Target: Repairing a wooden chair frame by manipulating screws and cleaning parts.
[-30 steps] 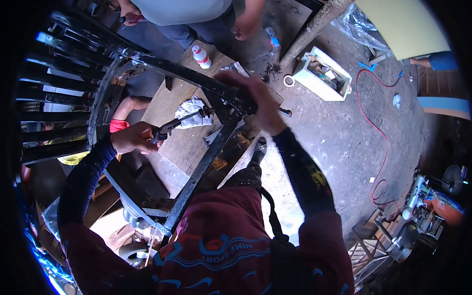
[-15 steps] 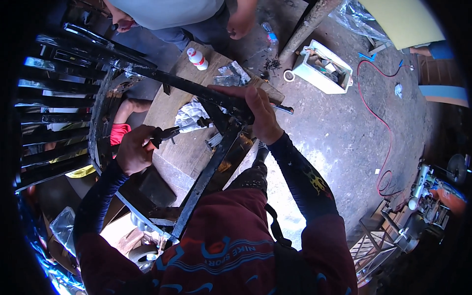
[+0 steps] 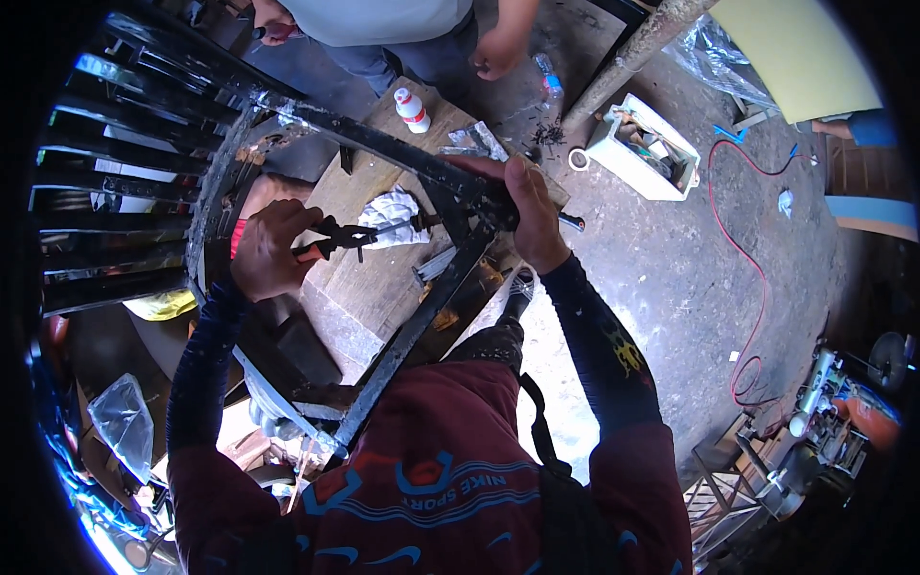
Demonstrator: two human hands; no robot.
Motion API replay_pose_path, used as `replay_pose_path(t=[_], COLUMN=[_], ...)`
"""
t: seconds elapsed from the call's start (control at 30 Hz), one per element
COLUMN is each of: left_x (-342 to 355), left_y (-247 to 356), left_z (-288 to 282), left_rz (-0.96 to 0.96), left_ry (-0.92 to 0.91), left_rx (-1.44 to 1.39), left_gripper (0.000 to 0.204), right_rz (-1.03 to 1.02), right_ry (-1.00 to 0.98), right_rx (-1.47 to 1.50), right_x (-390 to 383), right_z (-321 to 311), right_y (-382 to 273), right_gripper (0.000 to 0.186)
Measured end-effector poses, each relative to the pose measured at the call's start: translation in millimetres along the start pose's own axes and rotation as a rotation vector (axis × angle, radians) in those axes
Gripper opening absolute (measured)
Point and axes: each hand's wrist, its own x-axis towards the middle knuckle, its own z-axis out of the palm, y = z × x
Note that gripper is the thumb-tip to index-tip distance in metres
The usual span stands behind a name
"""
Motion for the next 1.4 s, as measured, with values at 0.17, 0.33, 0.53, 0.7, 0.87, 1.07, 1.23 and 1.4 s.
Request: replay_pose_path(t=[0.17, 0.33, 0.53, 0.7, 0.87, 1.07, 1.23, 1.4], left_x=[-4, -8, -1, -5, -13, -11, 8, 24], left_y=[-7, -18, -30, -33, -21, -26, -31, -37], left_z=[-1, 3, 10, 20, 31, 32, 14, 10], left_rz=[-0.035, 0.023, -0.397, -0.391, -0.520, -0.565, -0.460, -0.403], left_ry=[-0.116, -0.184, -0.781, -0.818, -0.743, -0.706, -0.748, -0.843], left_rx=[-0.086, -0.301, -1.167, -1.186, -1.207, -1.016, -0.821, -0.931], left_gripper=[0.049, 0.038, 0.022, 0.027, 0.031, 0.024, 0.021, 0.027], right_rz=[0.013, 0.045, 0.037, 0.031, -0.013, -0.104, -0.131, -0.127], right_ry=[-0.024, 0.021, 0.024, 0.016, -0.035, -0.240, -0.245, -0.279], right_rx=[-0.031, -0.061, -0.040, -0.071, -0.099, -0.097, -0.111, -0.159], right_x=[-3, -10, -9, -9, -4, 8, 11, 13], right_z=[-7, -2, -2, -1, -5, -13, -10, -14], right_y=[1, -4, -6, -7, -7, -1, 2, 6], right_gripper=[0.079, 0.073, 0.066, 0.065, 0.067, 0.075, 0.090, 0.095])
